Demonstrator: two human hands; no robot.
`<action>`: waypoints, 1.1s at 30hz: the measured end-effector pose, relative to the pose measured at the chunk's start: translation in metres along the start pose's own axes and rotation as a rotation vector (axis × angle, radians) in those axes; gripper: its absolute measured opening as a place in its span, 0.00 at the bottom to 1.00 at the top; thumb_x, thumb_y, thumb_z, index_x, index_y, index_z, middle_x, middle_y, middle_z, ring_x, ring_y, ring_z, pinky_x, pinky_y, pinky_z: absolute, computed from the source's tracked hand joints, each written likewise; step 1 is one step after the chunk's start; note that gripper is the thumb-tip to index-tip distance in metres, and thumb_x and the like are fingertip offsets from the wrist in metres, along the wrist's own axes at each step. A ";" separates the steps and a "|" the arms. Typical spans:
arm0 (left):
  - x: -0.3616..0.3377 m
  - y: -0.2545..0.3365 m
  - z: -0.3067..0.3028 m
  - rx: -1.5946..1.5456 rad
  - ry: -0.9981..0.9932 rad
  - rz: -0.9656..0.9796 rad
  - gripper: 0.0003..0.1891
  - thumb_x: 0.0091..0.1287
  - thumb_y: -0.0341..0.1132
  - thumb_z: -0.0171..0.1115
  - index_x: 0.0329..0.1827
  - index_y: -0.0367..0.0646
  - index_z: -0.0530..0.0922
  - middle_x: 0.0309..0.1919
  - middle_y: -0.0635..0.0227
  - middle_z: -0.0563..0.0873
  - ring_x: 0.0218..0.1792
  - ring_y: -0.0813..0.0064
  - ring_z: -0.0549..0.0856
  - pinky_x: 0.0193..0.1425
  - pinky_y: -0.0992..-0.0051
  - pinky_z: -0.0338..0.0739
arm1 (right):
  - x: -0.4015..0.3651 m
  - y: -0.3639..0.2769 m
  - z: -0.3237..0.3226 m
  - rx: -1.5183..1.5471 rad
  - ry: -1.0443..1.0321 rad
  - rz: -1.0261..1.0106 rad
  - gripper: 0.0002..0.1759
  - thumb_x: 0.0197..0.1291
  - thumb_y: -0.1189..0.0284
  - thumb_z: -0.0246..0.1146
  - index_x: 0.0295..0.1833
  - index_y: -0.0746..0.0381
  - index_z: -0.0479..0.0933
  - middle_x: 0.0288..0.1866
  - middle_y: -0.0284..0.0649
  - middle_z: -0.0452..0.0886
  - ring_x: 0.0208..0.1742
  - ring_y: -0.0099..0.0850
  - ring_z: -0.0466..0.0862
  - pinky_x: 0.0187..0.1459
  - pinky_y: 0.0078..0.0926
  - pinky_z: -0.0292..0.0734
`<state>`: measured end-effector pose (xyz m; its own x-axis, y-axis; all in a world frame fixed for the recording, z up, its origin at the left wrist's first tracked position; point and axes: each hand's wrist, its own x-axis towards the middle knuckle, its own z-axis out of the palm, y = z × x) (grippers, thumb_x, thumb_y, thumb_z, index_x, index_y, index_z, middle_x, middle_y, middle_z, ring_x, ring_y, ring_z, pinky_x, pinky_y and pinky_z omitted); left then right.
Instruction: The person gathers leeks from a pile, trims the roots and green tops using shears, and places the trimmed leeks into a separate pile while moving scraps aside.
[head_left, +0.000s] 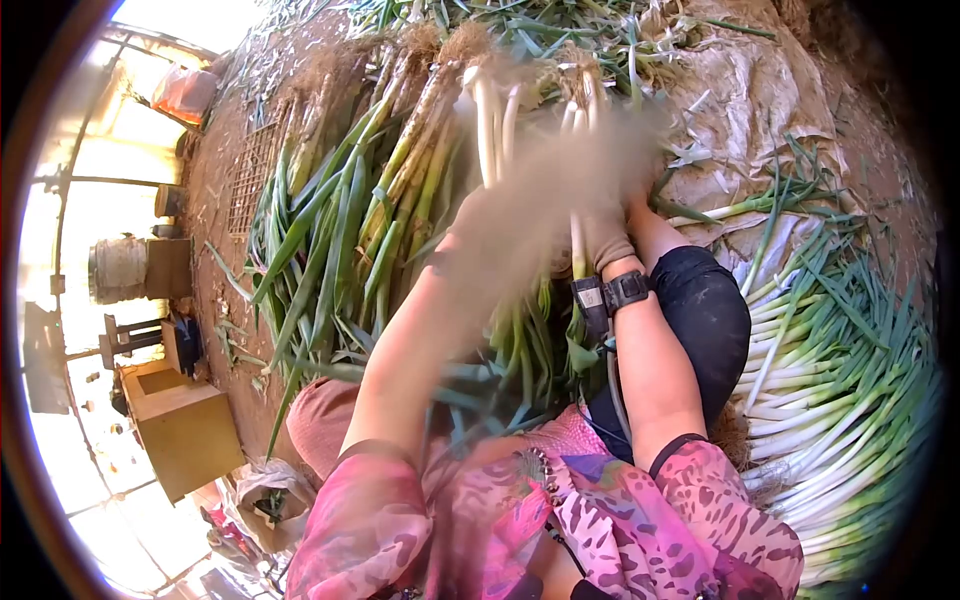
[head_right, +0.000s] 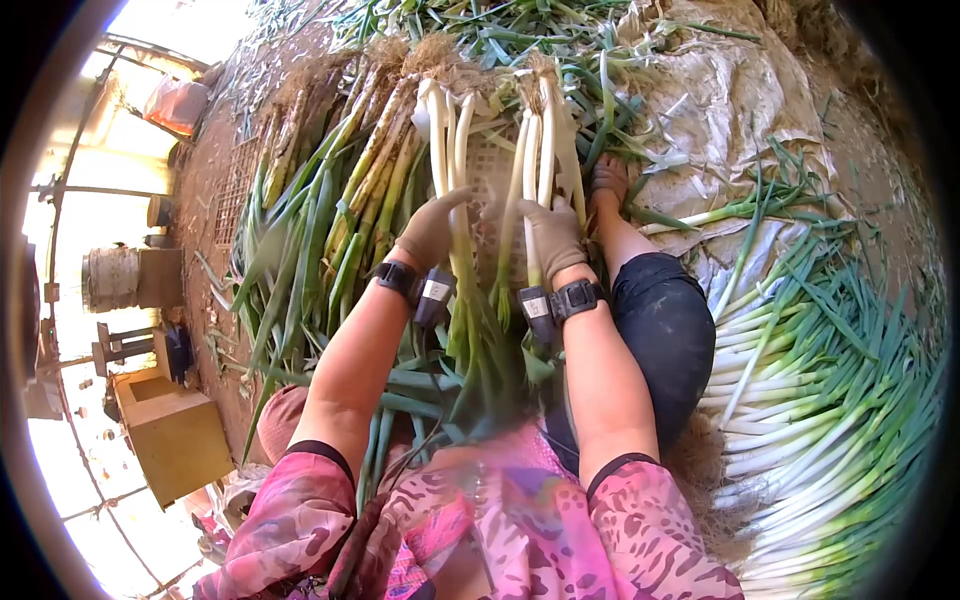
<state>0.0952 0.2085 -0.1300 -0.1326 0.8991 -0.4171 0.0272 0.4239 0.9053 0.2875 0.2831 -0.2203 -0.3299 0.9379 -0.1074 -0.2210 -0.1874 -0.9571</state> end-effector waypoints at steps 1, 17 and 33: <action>0.004 -0.001 0.000 -0.080 -0.037 -0.013 0.18 0.78 0.41 0.58 0.59 0.35 0.80 0.46 0.62 0.88 0.44 0.69 0.88 0.49 0.70 0.84 | 0.001 0.005 -0.002 -0.027 -0.020 0.062 0.21 0.61 0.68 0.72 0.54 0.69 0.79 0.37 0.37 0.84 0.32 0.25 0.82 0.34 0.26 0.78; -0.042 0.076 0.030 -0.317 0.093 -0.022 0.23 0.71 0.46 0.70 0.56 0.33 0.81 0.41 0.59 0.89 0.38 0.73 0.89 0.39 0.72 0.86 | -0.024 -0.051 0.045 -0.421 -0.315 0.096 0.25 0.59 0.64 0.71 0.58 0.67 0.79 0.48 0.49 0.87 0.48 0.42 0.88 0.52 0.35 0.81; -0.083 0.116 -0.048 -0.225 0.338 0.166 0.18 0.64 0.40 0.68 0.49 0.36 0.79 0.37 0.65 0.84 0.36 0.72 0.85 0.43 0.71 0.81 | 0.127 0.105 -0.129 -1.104 0.182 0.069 0.30 0.62 0.66 0.61 0.70 0.62 0.73 0.66 0.62 0.78 0.66 0.55 0.79 0.66 0.43 0.75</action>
<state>0.0616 0.1779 0.0136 -0.4626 0.8509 -0.2488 -0.1362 0.2091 0.9684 0.3404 0.4204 -0.3694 -0.1511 0.9811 -0.1205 0.7577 0.0366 -0.6516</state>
